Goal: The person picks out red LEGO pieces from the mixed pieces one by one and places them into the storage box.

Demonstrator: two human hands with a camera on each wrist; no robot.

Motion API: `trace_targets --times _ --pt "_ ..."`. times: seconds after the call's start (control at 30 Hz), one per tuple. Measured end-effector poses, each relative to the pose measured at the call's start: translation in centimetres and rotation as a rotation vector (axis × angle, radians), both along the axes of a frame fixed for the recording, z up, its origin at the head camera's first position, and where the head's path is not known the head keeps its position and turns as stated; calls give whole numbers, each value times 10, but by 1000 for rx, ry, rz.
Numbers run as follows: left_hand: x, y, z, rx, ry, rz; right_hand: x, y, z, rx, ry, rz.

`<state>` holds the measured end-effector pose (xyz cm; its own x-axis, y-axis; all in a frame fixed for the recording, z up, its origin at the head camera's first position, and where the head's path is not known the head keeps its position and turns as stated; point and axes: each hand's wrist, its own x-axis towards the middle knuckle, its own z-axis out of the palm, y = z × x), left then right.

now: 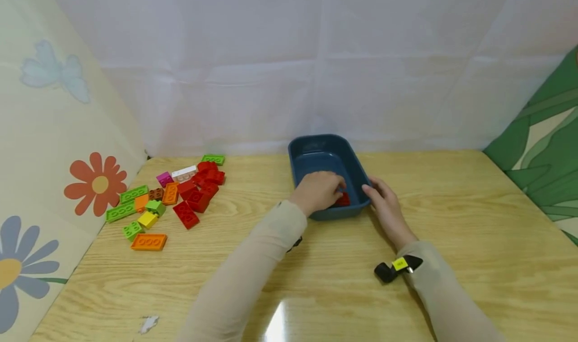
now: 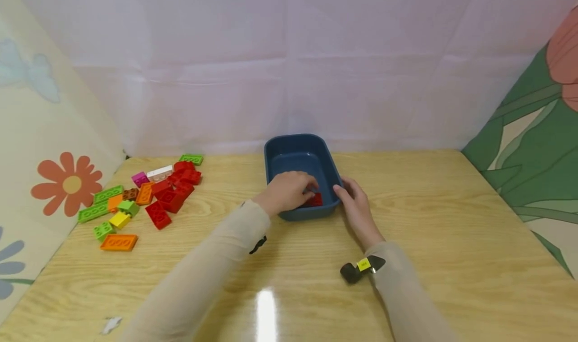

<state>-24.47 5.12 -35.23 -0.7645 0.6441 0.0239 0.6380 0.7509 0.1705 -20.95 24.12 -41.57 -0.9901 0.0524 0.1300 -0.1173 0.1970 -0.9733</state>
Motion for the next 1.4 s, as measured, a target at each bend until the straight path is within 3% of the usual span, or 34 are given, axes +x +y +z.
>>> trace_targets --times 0.13,0.3,0.47,0.77,1.2,1.4 --pt "1 -6 4 -30 121 -48 -1 -1 1 -8 4 4" --pt "5 -15 10 4 170 -69 1 -1 1 1 -7 8" --pt "16 -21 17 35 239 -103 1 -1 2 -1 -11 3" --pt "38 -38 30 -39 360 -134 0 0 3 4 -22 -3" --pt "67 -104 11 156 370 -118 3 0 3 39 -43 -16" --pt "80 -123 4 149 355 -101 4 3 3 46 -46 -14"
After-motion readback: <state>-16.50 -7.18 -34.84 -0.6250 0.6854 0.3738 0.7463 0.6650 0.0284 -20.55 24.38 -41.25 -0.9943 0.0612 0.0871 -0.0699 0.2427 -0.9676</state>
